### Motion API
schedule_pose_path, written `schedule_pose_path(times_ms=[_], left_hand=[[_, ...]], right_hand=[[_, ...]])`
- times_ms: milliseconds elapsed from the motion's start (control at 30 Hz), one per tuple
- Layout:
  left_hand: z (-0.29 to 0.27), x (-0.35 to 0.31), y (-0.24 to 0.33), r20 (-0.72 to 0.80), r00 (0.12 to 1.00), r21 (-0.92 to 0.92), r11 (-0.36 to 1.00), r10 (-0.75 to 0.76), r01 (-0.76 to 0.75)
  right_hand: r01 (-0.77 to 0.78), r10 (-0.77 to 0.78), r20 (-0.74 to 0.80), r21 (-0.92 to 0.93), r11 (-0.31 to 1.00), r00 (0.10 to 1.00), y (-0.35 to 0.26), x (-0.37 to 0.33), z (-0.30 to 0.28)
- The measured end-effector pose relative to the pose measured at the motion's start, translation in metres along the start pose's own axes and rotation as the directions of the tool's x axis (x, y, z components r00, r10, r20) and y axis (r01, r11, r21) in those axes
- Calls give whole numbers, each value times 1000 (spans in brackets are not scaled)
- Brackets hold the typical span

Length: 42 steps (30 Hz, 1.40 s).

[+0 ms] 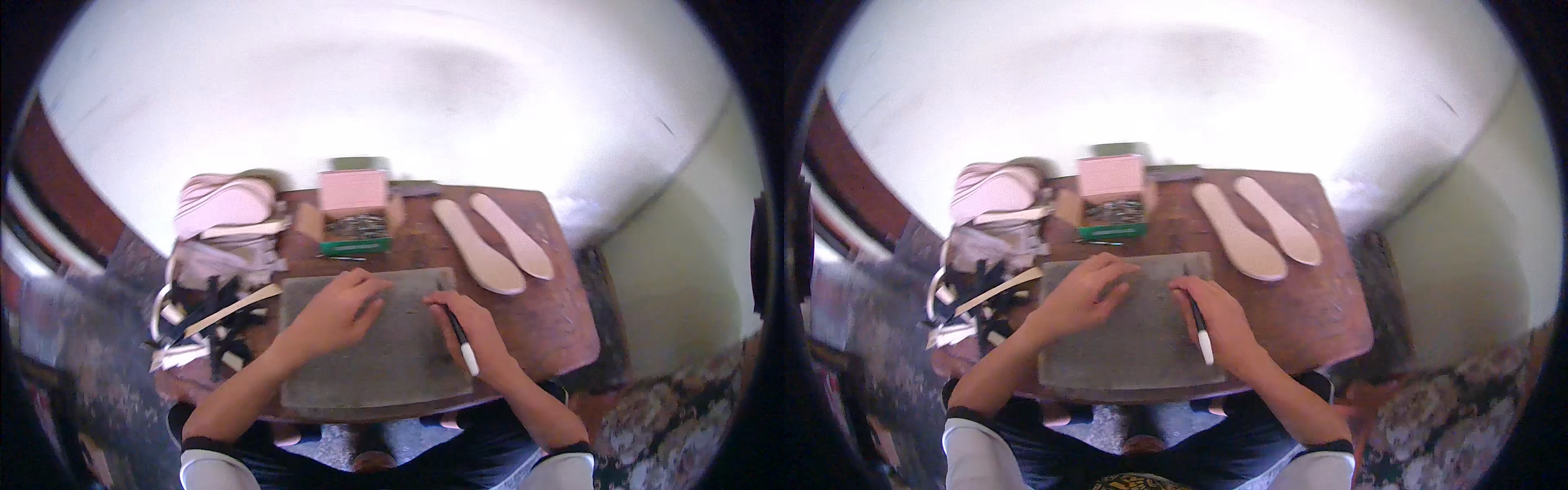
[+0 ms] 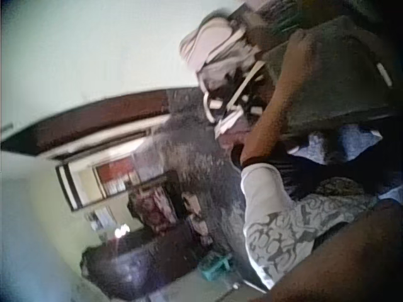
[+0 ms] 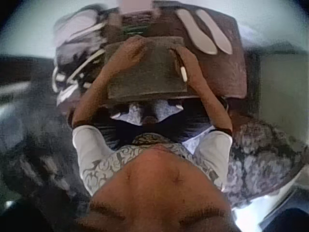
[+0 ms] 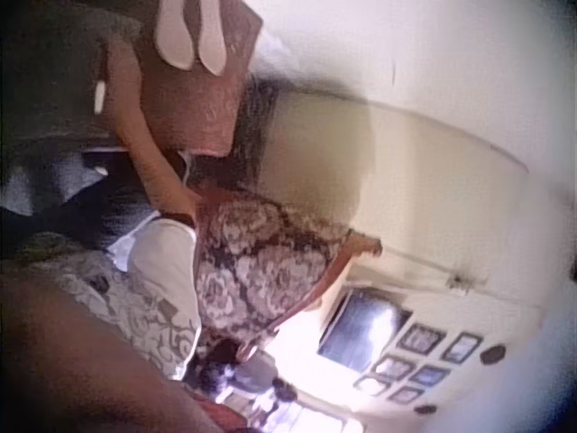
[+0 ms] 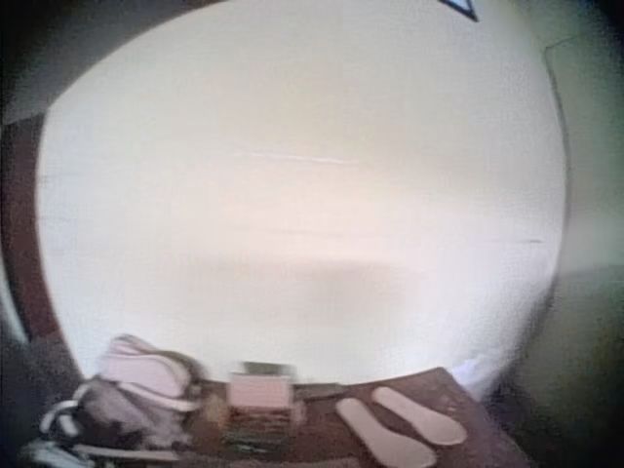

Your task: The person sits cross-legged on the floor and uses a black marker to trace the outline of a shoe insole placed on a grey mat. They repeatedly pick up insoles from a stack, trace them, and place the marked insoles aside.

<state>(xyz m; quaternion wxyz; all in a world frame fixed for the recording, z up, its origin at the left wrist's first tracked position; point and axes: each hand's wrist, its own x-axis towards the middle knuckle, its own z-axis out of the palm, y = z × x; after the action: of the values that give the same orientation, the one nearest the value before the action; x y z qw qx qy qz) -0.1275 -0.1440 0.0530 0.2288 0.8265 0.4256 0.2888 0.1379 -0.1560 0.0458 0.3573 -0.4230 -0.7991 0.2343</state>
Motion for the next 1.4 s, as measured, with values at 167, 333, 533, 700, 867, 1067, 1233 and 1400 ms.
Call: schedule_pose_path(times_ms=[167,333,533,700,867,1067,1233,1400], left_hand=[[-54,-63,-11,-106,988,16,993,-115,117],[-126,-104,-50,-424,849,-56,944,-316,324],[-195,-119,-171,-688,512,-138,785,-515,604],[-207,-116,-193,-526,380,-212,550,-761,808],[-194,-133,-235,-528,430,-286,629,-733,723],[-191,-129,-242,-520,464,-320,667,-717,673],[-191,-135,-245,-605,472,-324,740,-641,590],[-195,-132,-238,-642,447,-322,748,-623,580]], right_hand=[[31,-43,104,116,993,994,-40,28,59],[88,-113,126,186,979,986,-74,80,107],[148,-139,-58,211,966,989,-83,175,186],[-13,18,-63,83,996,998,-84,208,223],[-14,26,-64,189,982,998,-77,205,254],[-7,36,-197,146,989,980,-75,208,253],[-108,130,-102,200,974,986,-87,201,250],[75,-4,-254,271,960,967,-76,204,251]])
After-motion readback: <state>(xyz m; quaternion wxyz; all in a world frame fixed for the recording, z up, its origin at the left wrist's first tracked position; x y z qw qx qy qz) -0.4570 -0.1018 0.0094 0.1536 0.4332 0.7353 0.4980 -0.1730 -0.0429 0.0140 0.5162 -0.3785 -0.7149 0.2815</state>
